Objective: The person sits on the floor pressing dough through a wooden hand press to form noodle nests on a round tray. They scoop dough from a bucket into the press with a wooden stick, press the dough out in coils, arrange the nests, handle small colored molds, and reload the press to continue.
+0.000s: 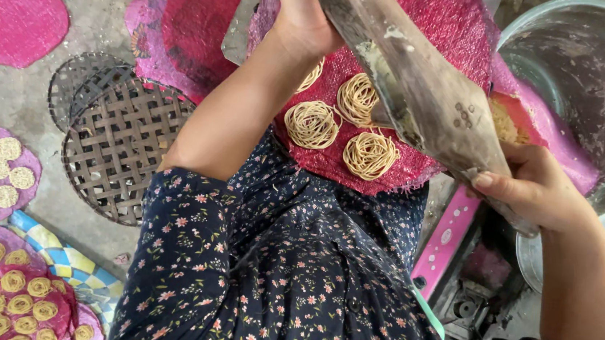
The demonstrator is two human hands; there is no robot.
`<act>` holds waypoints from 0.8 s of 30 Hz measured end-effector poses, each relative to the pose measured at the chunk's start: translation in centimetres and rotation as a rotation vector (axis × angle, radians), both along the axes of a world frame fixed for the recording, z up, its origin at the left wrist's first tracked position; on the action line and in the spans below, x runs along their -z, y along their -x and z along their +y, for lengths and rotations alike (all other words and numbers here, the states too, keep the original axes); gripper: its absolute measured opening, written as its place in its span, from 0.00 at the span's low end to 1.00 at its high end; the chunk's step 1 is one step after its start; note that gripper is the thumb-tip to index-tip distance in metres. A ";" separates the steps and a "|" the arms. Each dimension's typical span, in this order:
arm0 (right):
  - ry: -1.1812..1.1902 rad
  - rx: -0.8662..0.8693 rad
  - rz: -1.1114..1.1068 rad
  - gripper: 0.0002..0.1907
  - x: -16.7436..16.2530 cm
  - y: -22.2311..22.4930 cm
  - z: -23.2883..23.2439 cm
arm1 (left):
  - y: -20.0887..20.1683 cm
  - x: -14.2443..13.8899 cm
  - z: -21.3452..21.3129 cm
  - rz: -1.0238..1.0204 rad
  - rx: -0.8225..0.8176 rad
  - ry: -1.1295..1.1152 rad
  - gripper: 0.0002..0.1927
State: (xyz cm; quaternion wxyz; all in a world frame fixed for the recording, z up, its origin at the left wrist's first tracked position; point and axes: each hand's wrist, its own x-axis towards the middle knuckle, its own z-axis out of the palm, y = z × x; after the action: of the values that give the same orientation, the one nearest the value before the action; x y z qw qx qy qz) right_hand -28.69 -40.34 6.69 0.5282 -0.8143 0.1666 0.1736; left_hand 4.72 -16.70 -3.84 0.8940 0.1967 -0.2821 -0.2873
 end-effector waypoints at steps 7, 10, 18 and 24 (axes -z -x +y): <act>-0.055 0.034 -0.082 0.36 0.8 1.7 -0.8 | 1.9 1.6 -2.9 -0.175 0.336 -0.176 0.44; -0.045 0.024 -0.103 0.35 1.2 1.8 -1.0 | 5.8 3.3 -5.4 -0.613 0.217 -1.093 0.35; 0.008 0.030 -0.171 0.32 1.7 1.7 -2.6 | 7.3 2.8 -4.5 -0.948 0.410 -1.494 0.31; -0.049 0.136 -0.273 0.33 1.0 0.7 -3.0 | 6.3 0.9 -3.6 -1.135 0.124 -1.367 0.36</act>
State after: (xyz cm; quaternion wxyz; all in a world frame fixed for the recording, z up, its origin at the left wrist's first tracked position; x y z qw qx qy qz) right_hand -29.42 -43.34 5.68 0.5762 -0.8041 0.1436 0.0292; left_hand -1.55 -20.33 -4.78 0.2897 0.7843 -0.4593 -0.2999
